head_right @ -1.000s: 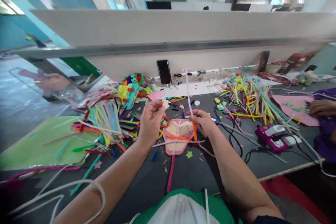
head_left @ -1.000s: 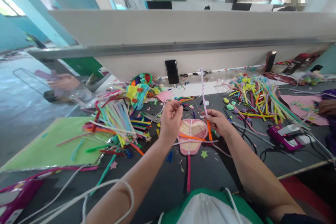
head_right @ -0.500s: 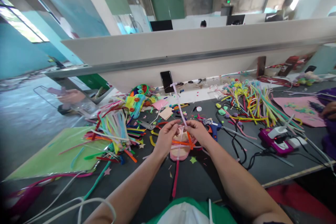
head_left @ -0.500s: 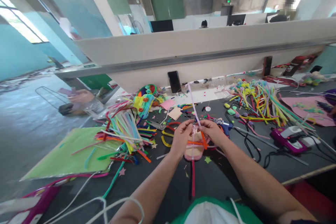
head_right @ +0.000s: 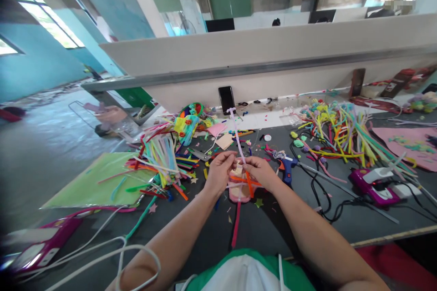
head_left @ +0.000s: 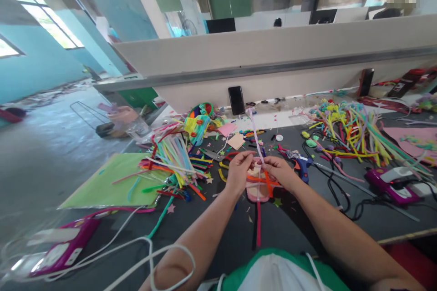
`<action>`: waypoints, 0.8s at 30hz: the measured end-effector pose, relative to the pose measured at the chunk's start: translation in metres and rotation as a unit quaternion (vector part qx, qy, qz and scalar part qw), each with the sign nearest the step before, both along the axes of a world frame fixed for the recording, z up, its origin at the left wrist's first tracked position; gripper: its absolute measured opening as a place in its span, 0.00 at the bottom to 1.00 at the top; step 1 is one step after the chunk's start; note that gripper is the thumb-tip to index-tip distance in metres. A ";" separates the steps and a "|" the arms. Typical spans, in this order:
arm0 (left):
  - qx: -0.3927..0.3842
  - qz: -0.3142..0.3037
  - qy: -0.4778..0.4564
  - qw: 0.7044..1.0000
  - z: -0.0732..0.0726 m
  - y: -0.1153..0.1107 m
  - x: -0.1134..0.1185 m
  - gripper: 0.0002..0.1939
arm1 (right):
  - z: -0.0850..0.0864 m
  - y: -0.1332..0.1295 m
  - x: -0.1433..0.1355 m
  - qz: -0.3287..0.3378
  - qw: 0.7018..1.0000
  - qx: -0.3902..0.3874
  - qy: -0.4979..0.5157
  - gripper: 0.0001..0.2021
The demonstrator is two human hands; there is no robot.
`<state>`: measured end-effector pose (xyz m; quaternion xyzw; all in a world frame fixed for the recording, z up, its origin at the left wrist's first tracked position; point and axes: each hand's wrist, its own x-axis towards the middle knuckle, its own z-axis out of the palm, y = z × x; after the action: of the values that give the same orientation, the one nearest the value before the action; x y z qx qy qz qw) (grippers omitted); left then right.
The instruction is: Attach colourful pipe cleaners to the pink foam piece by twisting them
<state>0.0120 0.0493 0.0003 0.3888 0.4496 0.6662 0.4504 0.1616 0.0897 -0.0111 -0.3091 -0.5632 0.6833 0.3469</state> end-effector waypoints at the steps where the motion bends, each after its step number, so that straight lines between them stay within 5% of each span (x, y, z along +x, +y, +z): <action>1: -0.001 0.006 -0.007 1.000 0.000 0.001 0.000 0.12 | 0.000 -0.001 -0.001 0.003 1.000 -0.002 0.002 0.17; 24: 0.017 -0.017 -0.137 0.990 0.002 0.002 -0.013 0.11 | 0.005 -0.003 0.001 0.006 1.000 -0.012 -0.028 0.16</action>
<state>-0.0013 0.0513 0.0023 0.3090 0.3658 0.7128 0.5125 0.1629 0.0864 -0.0063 -0.3287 -0.5662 0.6835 0.3228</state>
